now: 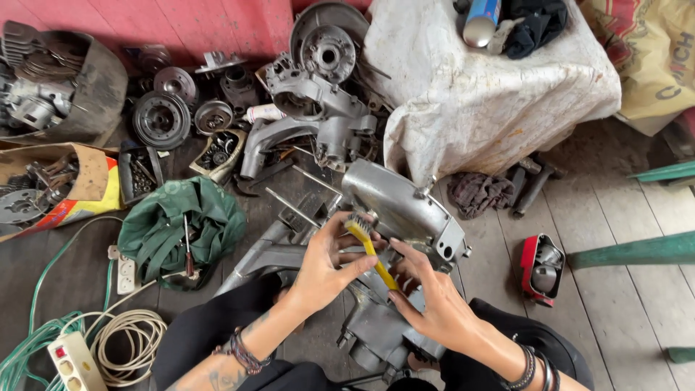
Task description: The person sits on the floor and uses a yellow-handled brush to scrub the surfaces of a disassembled engine casing. The person rotates the casing to access different areas while surrounded by other mechanical parts.
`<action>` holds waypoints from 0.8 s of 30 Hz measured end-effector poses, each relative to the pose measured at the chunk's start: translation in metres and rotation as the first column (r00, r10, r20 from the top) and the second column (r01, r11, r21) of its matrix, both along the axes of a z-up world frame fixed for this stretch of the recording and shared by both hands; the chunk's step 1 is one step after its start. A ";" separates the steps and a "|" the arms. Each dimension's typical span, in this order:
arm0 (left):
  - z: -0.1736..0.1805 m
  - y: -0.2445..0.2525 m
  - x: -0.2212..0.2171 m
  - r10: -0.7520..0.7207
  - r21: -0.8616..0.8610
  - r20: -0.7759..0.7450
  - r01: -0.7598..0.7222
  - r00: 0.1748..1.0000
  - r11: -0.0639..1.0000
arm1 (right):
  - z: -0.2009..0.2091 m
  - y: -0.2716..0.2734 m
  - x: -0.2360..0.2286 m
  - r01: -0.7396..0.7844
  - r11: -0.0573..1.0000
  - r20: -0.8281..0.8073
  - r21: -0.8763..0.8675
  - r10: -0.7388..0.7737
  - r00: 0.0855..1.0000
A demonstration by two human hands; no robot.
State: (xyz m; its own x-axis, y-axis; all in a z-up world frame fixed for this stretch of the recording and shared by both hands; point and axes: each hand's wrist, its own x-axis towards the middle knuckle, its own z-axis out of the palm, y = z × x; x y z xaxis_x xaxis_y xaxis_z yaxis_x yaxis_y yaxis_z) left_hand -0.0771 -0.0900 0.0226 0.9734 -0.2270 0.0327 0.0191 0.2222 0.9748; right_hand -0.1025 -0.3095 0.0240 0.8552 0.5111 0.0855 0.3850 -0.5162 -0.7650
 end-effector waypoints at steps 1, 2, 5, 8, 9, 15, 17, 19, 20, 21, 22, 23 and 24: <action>-0.009 0.006 0.002 0.005 0.001 0.011 -0.005 1.000 1.000 | 0.000 -0.002 0.000 -0.005 1.000 0.011 0.001 0.005 1.000; -0.016 0.013 0.005 0.016 0.276 0.203 -0.072 0.979 0.958 | 0.001 -0.003 0.002 -0.001 1.000 -0.009 -0.023 0.001 1.000; -0.026 0.038 0.007 -0.138 0.726 0.353 -0.178 0.925 0.665 | 0.003 -0.015 0.011 -0.019 0.983 0.056 -0.184 0.030 0.998; -0.048 0.059 0.007 -0.263 0.921 0.316 -0.228 0.911 0.316 | 0.004 -0.031 0.020 -0.038 0.923 0.150 -0.384 0.103 0.983; -0.060 0.065 0.007 -0.296 0.937 0.340 -0.294 0.893 0.189 | 0.003 -0.036 0.022 -0.049 0.892 0.166 -0.449 0.138 0.976; -0.095 0.064 0.009 -0.392 0.950 0.311 -0.269 0.866 0.158 | 0.001 -0.042 0.027 -0.176 0.870 0.196 -0.460 0.293 0.936; -0.107 0.064 0.011 -0.373 0.947 0.317 -0.273 0.872 0.167 | -0.013 -0.035 0.027 -0.156 0.863 0.227 -0.481 0.295 0.928; -0.110 0.064 0.010 -0.359 0.946 0.319 -0.270 0.877 0.179 | -0.014 -0.028 0.026 -0.134 0.854 0.251 -0.502 0.292 0.923; -0.106 0.066 0.009 -0.349 0.935 0.332 -0.255 0.877 0.248 | -0.008 -0.022 0.024 -0.129 0.878 0.205 -0.462 0.247 0.947; -0.103 0.069 0.009 -0.337 0.918 0.344 -0.239 0.877 0.316 | -0.003 -0.017 0.023 -0.120 0.899 0.156 -0.421 0.202 0.967; -0.109 0.069 0.008 -0.340 0.922 0.332 -0.226 0.880 0.314 | 0.006 -0.023 0.024 -0.122 0.901 0.145 -0.417 0.198 0.969; -0.115 0.070 0.007 -0.330 0.901 0.372 -0.252 0.868 0.353 | 0.014 -0.029 0.026 -0.103 0.910 0.150 -0.401 0.176 0.973; -0.121 0.072 0.006 -0.316 0.878 0.409 -0.275 0.856 0.391 | 0.023 -0.034 0.029 -0.086 0.919 0.152 -0.385 0.155 0.976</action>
State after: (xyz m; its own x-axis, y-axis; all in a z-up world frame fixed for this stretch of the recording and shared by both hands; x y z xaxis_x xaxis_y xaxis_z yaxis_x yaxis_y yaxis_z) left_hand -0.0715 -0.0178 -0.0983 0.8814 -0.4245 0.2070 -0.4713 -0.7618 0.4445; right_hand -0.0735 -0.3430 0.0470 0.7736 0.6336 0.0111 0.5730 -0.6920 -0.4390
